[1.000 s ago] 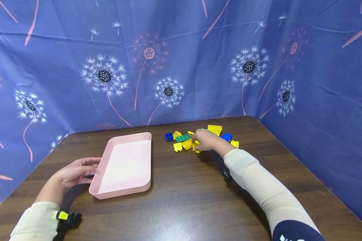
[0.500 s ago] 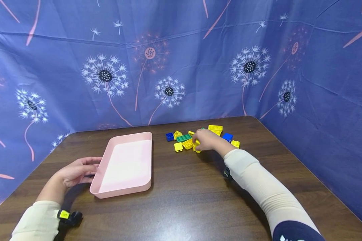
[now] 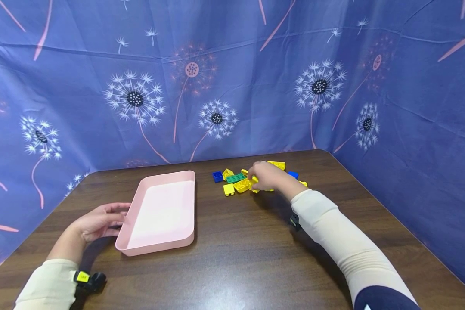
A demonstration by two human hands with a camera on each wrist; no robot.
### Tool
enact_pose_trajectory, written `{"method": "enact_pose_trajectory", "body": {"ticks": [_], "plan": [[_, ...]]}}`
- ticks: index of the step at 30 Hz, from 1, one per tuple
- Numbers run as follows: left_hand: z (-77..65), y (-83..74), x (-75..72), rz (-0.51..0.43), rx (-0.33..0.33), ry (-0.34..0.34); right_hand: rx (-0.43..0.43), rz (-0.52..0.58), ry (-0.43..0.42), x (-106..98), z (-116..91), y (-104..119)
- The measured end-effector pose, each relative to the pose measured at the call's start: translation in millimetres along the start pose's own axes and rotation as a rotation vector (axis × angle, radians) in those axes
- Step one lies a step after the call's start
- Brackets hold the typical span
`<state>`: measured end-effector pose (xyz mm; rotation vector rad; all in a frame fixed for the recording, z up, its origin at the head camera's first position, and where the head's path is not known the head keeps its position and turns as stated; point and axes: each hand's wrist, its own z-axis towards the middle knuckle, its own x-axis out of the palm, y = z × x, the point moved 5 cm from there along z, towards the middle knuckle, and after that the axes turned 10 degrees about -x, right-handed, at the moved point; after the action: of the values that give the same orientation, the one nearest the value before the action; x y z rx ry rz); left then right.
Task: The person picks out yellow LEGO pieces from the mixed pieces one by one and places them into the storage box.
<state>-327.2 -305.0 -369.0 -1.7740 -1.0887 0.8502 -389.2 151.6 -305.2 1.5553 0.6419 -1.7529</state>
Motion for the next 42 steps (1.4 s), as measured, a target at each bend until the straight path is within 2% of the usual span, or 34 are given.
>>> {"method": "enact_pose_trajectory", "body": {"ticks": [5,11,26,35,42], "plan": [[0.4,1.0,-0.7,-0.009,-0.006,-0.015,-0.009,-0.006,-0.022,-14,-1,2],[-0.9,-0.8,1.2,-0.008,-0.004,-0.001,-0.038,-0.002,-0.02,-30,1,10],[-2.6,-2.9,0.7,0.008,-0.014,-0.02,-0.153,-0.01,0.0,-49,22,41],[-2.0,-0.3,0.3,0.005,-0.012,-0.005,-0.205,-0.016,0.025,-48,44,66],[0.9,0.1,-1.1,-0.003,-0.011,-0.018,-0.284,-0.006,0.01,-45,66,87]]}}
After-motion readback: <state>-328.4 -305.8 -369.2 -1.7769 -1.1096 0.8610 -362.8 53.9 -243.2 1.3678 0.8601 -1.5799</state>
